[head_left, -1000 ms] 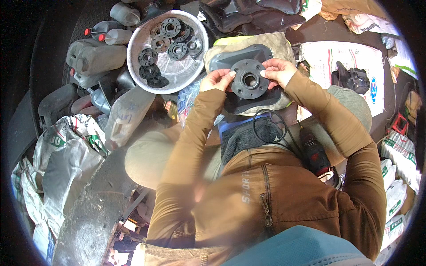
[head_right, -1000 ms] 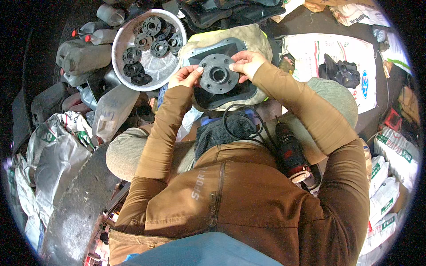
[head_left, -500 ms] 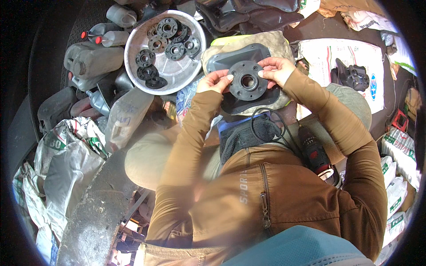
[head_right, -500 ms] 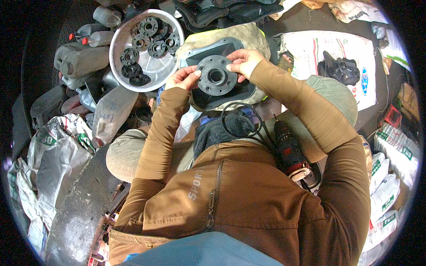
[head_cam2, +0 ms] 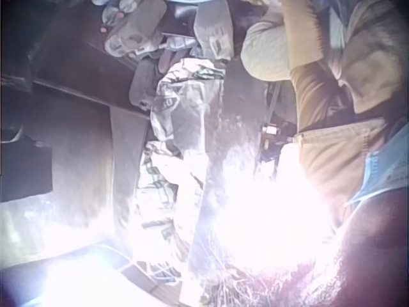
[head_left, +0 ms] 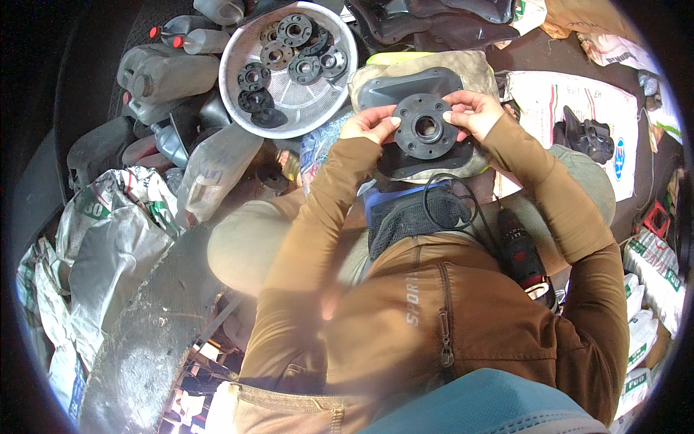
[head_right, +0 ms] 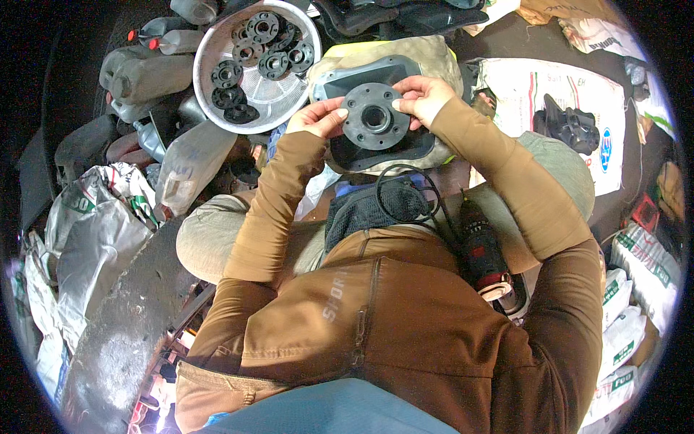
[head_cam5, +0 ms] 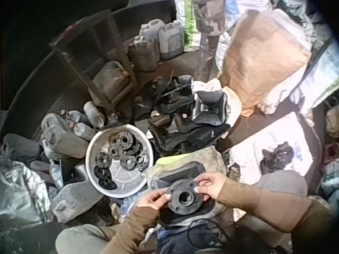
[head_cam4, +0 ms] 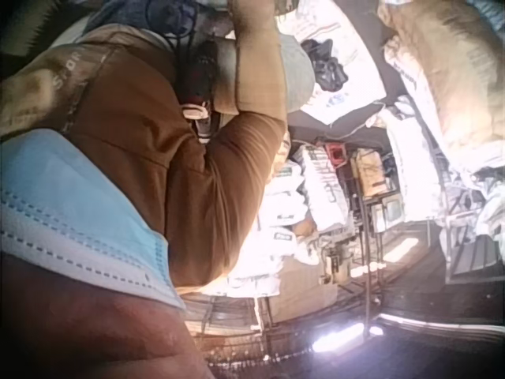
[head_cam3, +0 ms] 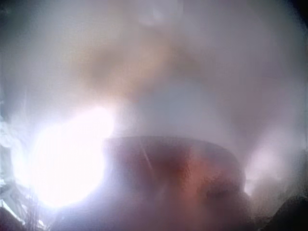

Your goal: The person sits on the floor and uses a cordless drill to fasten circular plastic inserts into larger black plastic housings. They repeatedly pick up a housing, align an insert, drill it in place, and set the finished unit aside.

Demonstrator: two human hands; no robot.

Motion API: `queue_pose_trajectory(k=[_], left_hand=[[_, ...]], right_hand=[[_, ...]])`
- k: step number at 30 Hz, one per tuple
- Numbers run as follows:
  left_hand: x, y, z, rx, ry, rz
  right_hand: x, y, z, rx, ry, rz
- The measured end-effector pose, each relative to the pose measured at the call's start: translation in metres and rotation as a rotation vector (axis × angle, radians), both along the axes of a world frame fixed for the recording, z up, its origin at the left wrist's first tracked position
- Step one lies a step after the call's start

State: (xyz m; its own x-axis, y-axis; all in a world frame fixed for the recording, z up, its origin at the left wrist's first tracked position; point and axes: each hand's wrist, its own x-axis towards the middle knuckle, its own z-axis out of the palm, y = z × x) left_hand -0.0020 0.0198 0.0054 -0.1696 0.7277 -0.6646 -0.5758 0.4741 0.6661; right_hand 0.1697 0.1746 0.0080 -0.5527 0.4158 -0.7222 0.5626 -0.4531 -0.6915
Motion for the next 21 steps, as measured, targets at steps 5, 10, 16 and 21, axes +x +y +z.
queue_pose_trajectory(k=[5, 10, 16, 21], left_hand=[[-0.001, -0.002, -0.006, -0.002, 0.015, 0.002], [0.003, -0.003, -0.009, 0.021, -0.005, 0.053], [0.003, -0.005, -0.013, 0.034, 0.052, 0.016], [0.002, -0.004, -0.011, 0.020, 0.075, -0.004]], right_hand=[[-0.003, 0.000, 0.005, 0.006, -0.004, 0.015], [-0.001, 0.000, 0.000, 0.023, -0.016, 0.012], [-0.002, 0.000, 0.002, 0.036, -0.030, 0.010], [-0.002, 0.001, -0.002, 0.035, -0.037, 0.020]])
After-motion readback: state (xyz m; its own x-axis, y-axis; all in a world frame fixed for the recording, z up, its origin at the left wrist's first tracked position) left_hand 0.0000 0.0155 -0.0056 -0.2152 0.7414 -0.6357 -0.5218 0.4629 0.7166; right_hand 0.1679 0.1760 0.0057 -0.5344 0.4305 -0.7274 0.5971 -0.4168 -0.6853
